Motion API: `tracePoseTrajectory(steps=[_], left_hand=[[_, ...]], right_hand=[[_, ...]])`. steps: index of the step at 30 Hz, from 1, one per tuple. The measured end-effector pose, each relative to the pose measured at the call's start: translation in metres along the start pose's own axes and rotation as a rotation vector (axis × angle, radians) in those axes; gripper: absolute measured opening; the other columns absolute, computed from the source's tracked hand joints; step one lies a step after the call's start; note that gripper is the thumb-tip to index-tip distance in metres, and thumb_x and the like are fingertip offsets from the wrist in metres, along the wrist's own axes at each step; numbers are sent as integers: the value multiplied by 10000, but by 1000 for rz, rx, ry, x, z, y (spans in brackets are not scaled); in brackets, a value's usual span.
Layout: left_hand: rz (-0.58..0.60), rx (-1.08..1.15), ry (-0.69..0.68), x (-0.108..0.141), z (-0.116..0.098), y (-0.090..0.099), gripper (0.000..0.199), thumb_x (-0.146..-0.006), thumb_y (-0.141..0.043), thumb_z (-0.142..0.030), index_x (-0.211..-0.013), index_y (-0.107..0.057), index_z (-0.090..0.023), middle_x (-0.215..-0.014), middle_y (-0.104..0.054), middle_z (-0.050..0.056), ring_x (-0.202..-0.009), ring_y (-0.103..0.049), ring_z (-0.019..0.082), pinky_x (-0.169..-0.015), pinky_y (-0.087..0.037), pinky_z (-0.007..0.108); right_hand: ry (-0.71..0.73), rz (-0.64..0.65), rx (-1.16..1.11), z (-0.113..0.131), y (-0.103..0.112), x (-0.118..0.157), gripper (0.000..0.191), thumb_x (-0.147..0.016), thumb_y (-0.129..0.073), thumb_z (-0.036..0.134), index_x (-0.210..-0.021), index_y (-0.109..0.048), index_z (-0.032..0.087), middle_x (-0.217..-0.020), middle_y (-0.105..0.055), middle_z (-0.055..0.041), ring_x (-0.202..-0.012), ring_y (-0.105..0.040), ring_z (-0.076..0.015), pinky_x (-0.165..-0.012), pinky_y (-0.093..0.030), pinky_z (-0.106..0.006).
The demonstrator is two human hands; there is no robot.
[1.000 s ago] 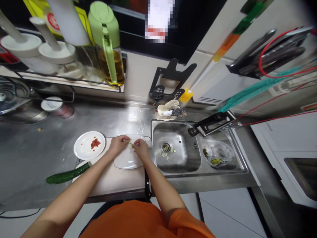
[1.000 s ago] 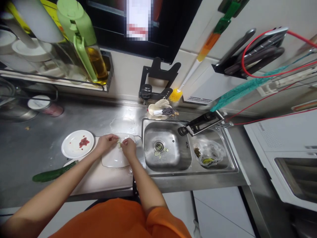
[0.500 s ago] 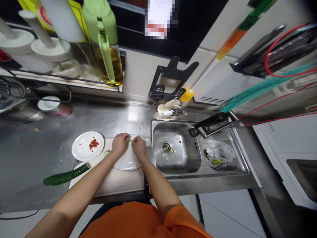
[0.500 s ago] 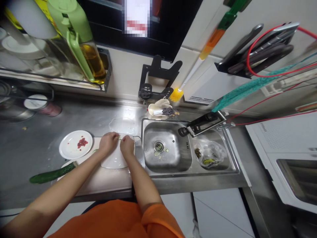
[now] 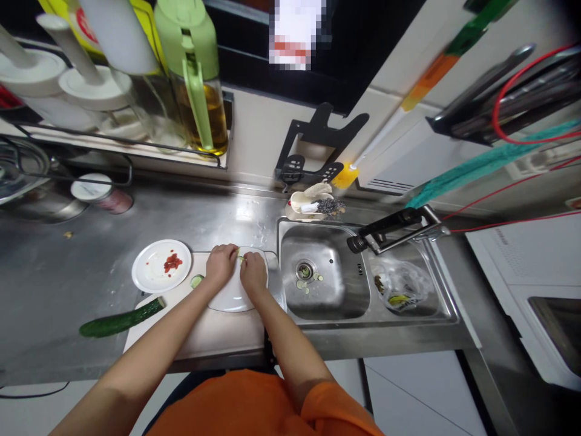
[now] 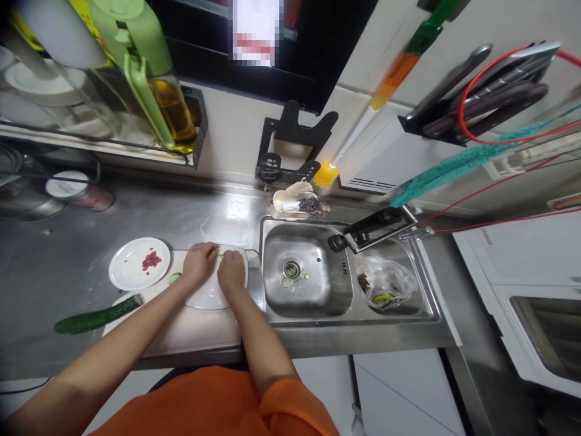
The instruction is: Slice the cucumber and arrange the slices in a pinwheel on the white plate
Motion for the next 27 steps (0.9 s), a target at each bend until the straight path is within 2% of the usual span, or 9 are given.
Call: tracePoseTrajectory(steps=[3,6,14,27], left_hand=[[3,11,-1,0,1,-2,254,-879,-436,-291,-927,-667,-196,-887,-682,97,-894,-572,243,-850,-408,373],[-1,3,3,1,1,-3,257,-876,-433,-283,-924,-669,-192,-897,-680,98,-888,-569,243,-851,-410,378],[-18,-14,-20,1,1,-4,274,-891,-418,-290,-920,-674,-199,-892,-676,95,-872,-564,241,-855,-412,375],[-6,-8,-40,0,2,-4,280,-897,-433,-302,-933,-682,-179,-925,-680,108,-894,-563,245,-868,-412,368]], right_hand=[[165,-10,63,0,-2,9,287,-903,-407,113,-1100,-609,164,-995,-585,-112,-946,-454,-242,-804,-395,-357],[239,18,119,0,-6,16,365,-916,-404,132,-1243,-562,168,-1062,-577,-135,-964,-429,-262,-776,-412,-379],[218,48,200,1,-16,18,400,-930,-388,154,-1309,-515,155,-1109,-558,-158,-999,-409,-293,-721,-441,-399],[187,46,195,6,-10,18,370,-928,-414,147,-1278,-535,168,-1079,-572,-144,-990,-424,-278,-720,-435,-382]])
Point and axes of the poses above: each hand's wrist, its own x-axis away from the middle knuckle, its own y-axis out of the back of the hand, z = x × y, the point moved 3 cm from there along -x, towards the middle knuckle
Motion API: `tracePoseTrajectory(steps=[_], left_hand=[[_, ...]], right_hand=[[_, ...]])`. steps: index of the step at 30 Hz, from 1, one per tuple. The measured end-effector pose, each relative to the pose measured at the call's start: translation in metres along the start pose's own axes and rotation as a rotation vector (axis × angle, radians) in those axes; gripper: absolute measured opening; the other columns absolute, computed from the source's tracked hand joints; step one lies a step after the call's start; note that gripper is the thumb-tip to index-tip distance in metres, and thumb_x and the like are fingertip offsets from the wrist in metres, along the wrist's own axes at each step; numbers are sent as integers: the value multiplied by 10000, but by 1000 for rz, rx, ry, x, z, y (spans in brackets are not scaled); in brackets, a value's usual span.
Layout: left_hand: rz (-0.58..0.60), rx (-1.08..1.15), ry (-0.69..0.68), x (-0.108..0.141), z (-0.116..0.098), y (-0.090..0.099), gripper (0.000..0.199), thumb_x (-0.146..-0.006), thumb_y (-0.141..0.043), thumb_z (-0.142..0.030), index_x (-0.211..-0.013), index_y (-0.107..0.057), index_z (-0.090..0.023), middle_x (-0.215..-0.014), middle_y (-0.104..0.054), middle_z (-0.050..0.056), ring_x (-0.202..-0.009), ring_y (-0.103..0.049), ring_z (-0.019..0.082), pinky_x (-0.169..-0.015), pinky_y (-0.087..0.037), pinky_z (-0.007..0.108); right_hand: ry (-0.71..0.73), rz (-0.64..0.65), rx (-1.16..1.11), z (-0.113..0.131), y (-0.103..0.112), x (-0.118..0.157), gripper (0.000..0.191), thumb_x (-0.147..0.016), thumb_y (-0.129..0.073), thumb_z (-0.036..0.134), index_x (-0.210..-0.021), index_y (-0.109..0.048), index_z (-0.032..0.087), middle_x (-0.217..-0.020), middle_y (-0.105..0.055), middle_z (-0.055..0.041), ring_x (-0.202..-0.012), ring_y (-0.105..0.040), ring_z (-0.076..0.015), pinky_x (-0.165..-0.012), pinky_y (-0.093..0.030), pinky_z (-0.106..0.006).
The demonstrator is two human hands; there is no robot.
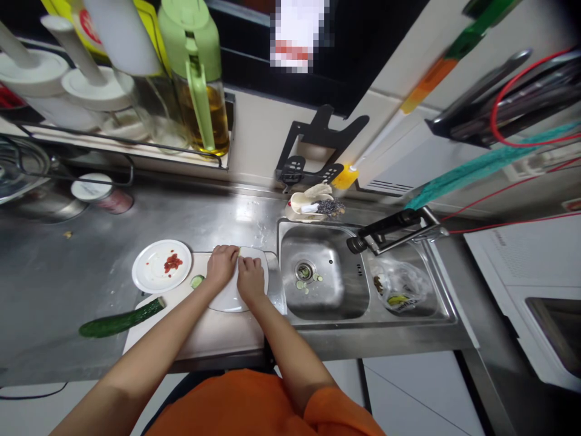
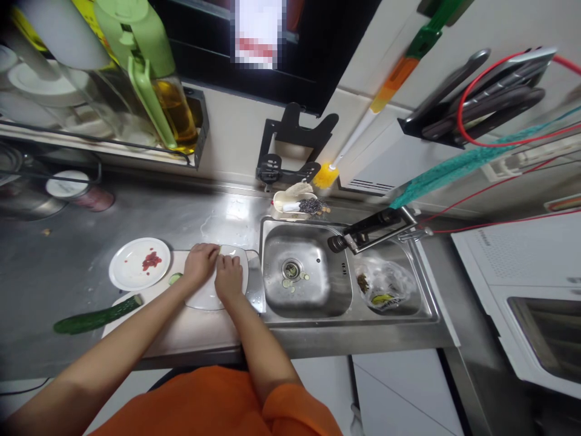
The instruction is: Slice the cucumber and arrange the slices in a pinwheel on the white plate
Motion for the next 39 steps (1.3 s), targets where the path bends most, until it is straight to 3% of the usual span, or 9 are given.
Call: tracePoseTrajectory(steps=[7,11,14,18,22,28,35,39], left_hand=[[-37,10,-21,1,1,0,280,-891,-440,-291,-922,-695,-178,-915,-690,105,-875,-574,236,-863,-421,371],[-73,24,-35,4,0,9,285,-887,-446,-302,-926,-698,-174,-915,-702,98,-869,-588,237,-865,-428,369],[-124,31,-18,11,5,28,292,-885,-439,-308,-918,-700,-180,-918,-708,88,-874,-601,235,-871,-432,364],[-204,36,79,38,28,62,305,-874,-443,-338,-927,-700,-182,-925,-712,78,-881,-618,223,-860,-443,328],[-152,-31,230,78,53,83,309,-850,-473,-353,-986,-696,-186,-933,-714,67,-876,-631,221,-818,-453,307],[-3,-117,360,116,62,74,367,-859,-460,-371,-1106,-675,-204,-1074,-690,91,-917,-633,238,-798,-453,310],[120,-242,423,109,57,63,384,-887,-419,-354,-1169,-639,-215,-1086,-658,122,-907,-619,252,-728,-436,316],[96,-229,441,108,58,62,374,-880,-436,-348,-1168,-639,-226,-1100,-650,113,-906,-614,247,-730,-427,314]], right_hand=[[12,-49,-22,-3,7,3,371,-910,-422,121,-1251,-566,148,-1056,-588,-141,-971,-427,-266,-747,-427,-376],[-6,-54,-25,-4,11,6,365,-905,-444,128,-1242,-581,157,-1063,-594,-135,-968,-430,-262,-778,-419,-373],[-15,-54,-23,-7,13,11,369,-901,-450,123,-1243,-584,165,-1062,-599,-129,-974,-431,-260,-788,-413,-364],[-26,-70,-35,-15,16,23,370,-895,-450,115,-1232,-594,165,-1086,-600,-126,-992,-426,-260,-808,-405,-364],[-27,-62,-69,-19,15,40,347,-895,-455,118,-1198,-619,158,-1060,-616,-122,-984,-427,-262,-808,-401,-368],[-9,-50,-91,-15,8,59,351,-865,-478,90,-1164,-642,174,-999,-620,-121,-974,-440,-253,-773,-400,-351],[23,-91,-61,-7,4,66,316,-856,-478,82,-1087,-667,187,-982,-615,-109,-936,-435,-248,-744,-391,-338],[31,-109,-60,-6,3,67,268,-867,-491,105,-1044,-673,188,-967,-613,-101,-915,-429,-242,-763,-392,-340]])
Point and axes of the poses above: each hand's wrist, its own x-axis away from the middle knuckle, its own y-axis out of the back of the hand, z = x × y, the point moved 3 cm from there along -x, towards the middle knuckle
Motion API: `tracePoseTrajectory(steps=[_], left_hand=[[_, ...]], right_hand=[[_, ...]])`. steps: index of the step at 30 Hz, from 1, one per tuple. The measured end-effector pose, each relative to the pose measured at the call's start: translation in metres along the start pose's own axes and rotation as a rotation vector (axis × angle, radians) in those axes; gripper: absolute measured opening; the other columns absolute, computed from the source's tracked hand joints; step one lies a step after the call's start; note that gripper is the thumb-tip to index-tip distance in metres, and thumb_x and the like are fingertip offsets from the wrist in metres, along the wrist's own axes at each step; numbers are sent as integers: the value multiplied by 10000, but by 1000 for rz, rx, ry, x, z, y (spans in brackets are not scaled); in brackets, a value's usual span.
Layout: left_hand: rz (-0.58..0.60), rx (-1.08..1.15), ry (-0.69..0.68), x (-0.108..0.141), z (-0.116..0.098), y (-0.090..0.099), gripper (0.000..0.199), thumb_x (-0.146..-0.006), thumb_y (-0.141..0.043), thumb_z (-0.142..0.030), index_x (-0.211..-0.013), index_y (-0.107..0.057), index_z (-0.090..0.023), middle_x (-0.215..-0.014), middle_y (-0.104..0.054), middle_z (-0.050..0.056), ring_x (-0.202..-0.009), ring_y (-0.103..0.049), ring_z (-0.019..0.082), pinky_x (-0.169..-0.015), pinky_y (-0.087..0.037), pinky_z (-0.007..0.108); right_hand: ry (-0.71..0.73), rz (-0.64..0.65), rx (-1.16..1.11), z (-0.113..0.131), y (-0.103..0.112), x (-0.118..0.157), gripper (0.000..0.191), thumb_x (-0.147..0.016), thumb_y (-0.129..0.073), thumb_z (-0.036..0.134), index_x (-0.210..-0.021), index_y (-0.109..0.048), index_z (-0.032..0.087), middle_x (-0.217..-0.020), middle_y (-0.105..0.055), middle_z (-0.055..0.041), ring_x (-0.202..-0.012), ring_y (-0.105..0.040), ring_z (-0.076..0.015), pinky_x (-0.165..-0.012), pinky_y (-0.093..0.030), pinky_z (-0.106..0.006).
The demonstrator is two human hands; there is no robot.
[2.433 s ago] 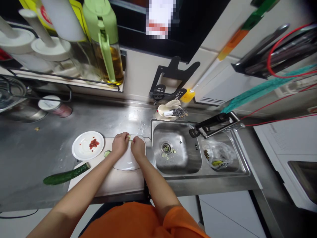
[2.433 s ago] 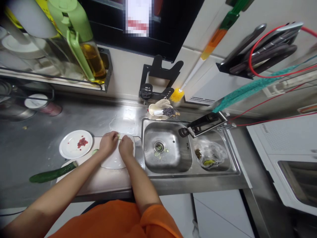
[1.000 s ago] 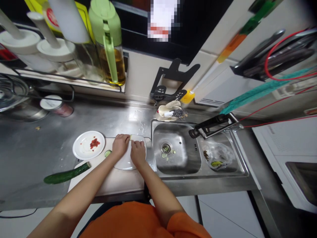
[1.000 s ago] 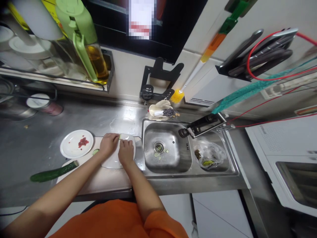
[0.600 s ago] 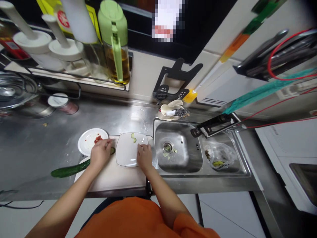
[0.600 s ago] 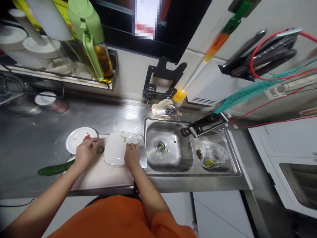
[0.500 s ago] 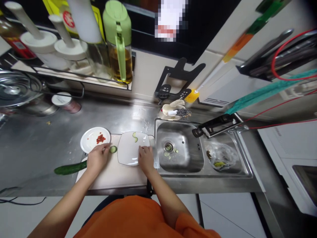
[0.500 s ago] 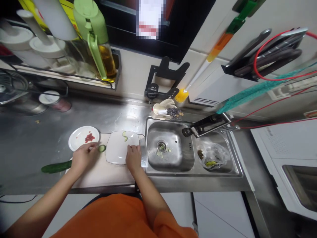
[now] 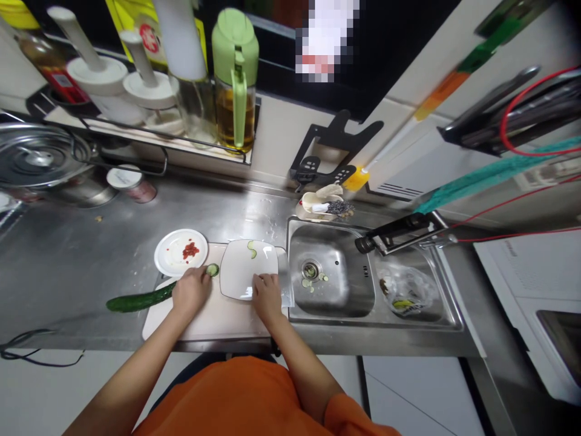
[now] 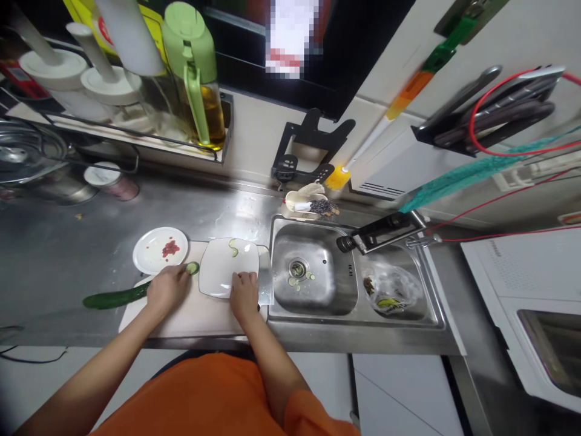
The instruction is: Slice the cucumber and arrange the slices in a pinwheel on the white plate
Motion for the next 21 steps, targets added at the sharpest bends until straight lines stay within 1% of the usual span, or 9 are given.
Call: tracePoseTrajectory(steps=[4,9,11,14,17,19,21], left_hand=[[-22,51,15,0,0,1,338,-863,-454,-341,-1108,-658,-228,-1097,-652,102,-873,-611,238,-715,-424,309],[-28,146,50,-2,2,4,271,-822,-491,-352,-958,-682,-216,-973,-680,83,-794,-609,218,-677,-412,287],[-16,237,55,-3,4,5,249,-799,-511,-375,-896,-680,-221,-888,-691,55,-752,-607,200,-664,-408,271],[15,431,35,-4,5,10,246,-742,-565,-422,-827,-668,-216,-782,-686,15,-681,-589,166,-650,-405,249],[81,638,8,-5,-3,15,298,-684,-609,-459,-804,-661,-191,-688,-656,-1,-601,-539,137,-598,-388,236],[170,774,1,-6,-14,16,316,-652,-626,-457,-786,-660,-172,-630,-630,-8,-552,-500,120,-552,-364,226],[269,876,-3,-7,-27,16,311,-621,-650,-438,-757,-660,-159,-590,-607,-15,-522,-473,106,-522,-341,218]], right_hand=[[-2,-5,3,0,0,1,277,-872,-482,99,-1048,-672,198,-968,-611,-95,-914,-432,-237,-749,-389,-330],[-22,20,-18,4,4,1,261,-861,-503,96,-1020,-679,208,-966,-614,-88,-936,-442,-233,-753,-387,-327],[-36,34,-55,5,5,0,249,-862,-508,103,-995,-688,212,-956,-622,-83,-935,-452,-229,-776,-393,-331],[-46,46,-164,6,5,-5,239,-863,-507,117,-978,-699,200,-938,-641,-77,-917,-485,-218,-829,-399,-342],[-24,51,-319,8,7,-16,241,-848,-510,115,-979,-700,182,-918,-665,-67,-893,-540,-200,-898,-385,-368],[-32,53,-432,10,10,-25,233,-837,-532,135,-990,-700,190,-934,-682,-60,-905,-567,-194,-922,-378,-380],[-94,64,-560,10,14,-35,229,-830,-564,191,-1012,-700,213,-981,-694,-53,-940,-570,-196,-901,-402,-365]])
Point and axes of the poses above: each hand's wrist, its own x-axis away from the middle knuckle, its own y-axis out of the back of the hand, z = x × y, the point moved 3 cm from there along -x, towards the middle knuckle
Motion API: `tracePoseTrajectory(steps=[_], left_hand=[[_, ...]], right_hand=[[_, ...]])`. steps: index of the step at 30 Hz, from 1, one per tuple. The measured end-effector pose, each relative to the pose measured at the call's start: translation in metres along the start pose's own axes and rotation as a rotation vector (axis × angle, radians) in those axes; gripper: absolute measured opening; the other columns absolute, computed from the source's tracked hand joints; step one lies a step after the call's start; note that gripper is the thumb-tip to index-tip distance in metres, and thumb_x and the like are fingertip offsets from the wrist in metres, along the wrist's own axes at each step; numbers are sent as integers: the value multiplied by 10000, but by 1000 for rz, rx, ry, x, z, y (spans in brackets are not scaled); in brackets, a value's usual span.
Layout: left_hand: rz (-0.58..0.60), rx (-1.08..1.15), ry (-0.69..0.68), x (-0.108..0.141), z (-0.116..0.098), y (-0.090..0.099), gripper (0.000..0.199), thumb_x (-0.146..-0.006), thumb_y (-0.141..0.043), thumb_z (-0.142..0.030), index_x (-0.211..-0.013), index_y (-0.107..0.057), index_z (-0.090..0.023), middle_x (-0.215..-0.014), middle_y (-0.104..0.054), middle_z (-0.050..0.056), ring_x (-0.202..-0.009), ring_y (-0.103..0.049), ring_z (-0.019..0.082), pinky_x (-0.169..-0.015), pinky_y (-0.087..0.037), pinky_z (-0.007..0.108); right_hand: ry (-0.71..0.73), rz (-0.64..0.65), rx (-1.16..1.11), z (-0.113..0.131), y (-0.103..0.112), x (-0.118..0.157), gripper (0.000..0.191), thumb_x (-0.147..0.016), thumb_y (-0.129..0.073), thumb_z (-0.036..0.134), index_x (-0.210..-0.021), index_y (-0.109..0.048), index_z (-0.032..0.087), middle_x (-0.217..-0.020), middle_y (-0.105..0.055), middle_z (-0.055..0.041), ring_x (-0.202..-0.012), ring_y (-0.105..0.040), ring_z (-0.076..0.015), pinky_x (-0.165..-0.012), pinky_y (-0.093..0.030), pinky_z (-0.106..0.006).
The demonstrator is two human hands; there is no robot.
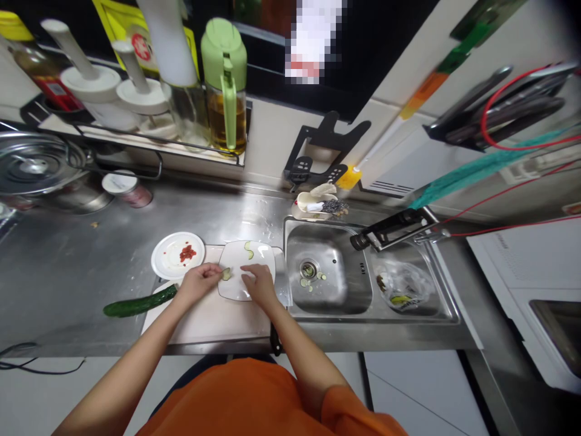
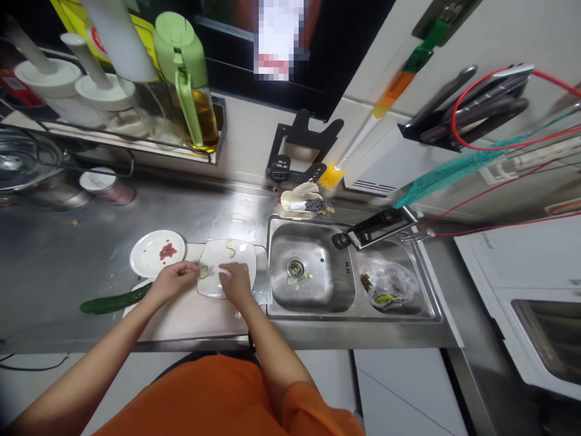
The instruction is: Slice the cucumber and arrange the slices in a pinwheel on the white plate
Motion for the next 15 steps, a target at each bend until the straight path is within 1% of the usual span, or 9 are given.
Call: tracePoseTrajectory(steps=[3,5,8,11,13,15], left_hand=[[106,78,28,-4,-10,-14,294,-598,-687,-407,-743,-672,-152,-583,-603,-20,-516,-469,95,-516,-333,212],[151,119,37,-6,-14,-22,281,-599,-703,-388,-750,-681,-152,-607,-620,-19,-531,-486,93,-532,-345,210],[173,186,65,-9,-15,-29,268,-598,-726,-357,-761,-682,-149,-610,-617,-27,-537,-486,82,-540,-351,200],[190,275,127,-11,-13,-35,267,-601,-748,-322,-782,-670,-142,-534,-546,-56,-476,-418,57,-475,-302,177],[203,397,198,-11,-11,-40,261,-621,-755,-308,-789,-652,-137,-528,-528,-59,-452,-399,45,-436,-277,162],[198,550,301,-11,-9,-45,241,-671,-744,-300,-800,-629,-133,-605,-585,-29,-461,-439,39,-427,-306,148]], right_hand=[[-133,48,-191,3,5,-12,249,-797,-615,275,-1027,-703,233,-974,-705,-34,-918,-567,-192,-822,-441,-321],[-186,85,-269,4,8,-18,240,-763,-642,293,-980,-715,220,-930,-707,-28,-873,-567,-182,-783,-442,-301],[-200,128,-331,3,12,-23,167,-739,-640,289,-848,-719,189,-836,-693,-21,-806,-565,-162,-747,-430,-278],[-195,141,-341,2,17,-23,134,-738,-619,281,-774,-695,176,-754,-661,-4,-748,-558,-142,-719,-423,-262],[-185,139,-328,2,20,-23,129,-747,-602,275,-770,-685,179,-740,-647,4,-729,-552,-135,-701,-421,-253],[-161,147,-324,4,24,-24,125,-755,-600,277,-775,-679,182,-739,-642,7,-720,-551,-131,-692,-419,-248]])
Point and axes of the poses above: each hand's wrist, its own x-axis away from the middle knuckle, its own y-axis out of the back of the hand, z = x × y, the point moved 3 cm from there along -x, towards the middle knuckle
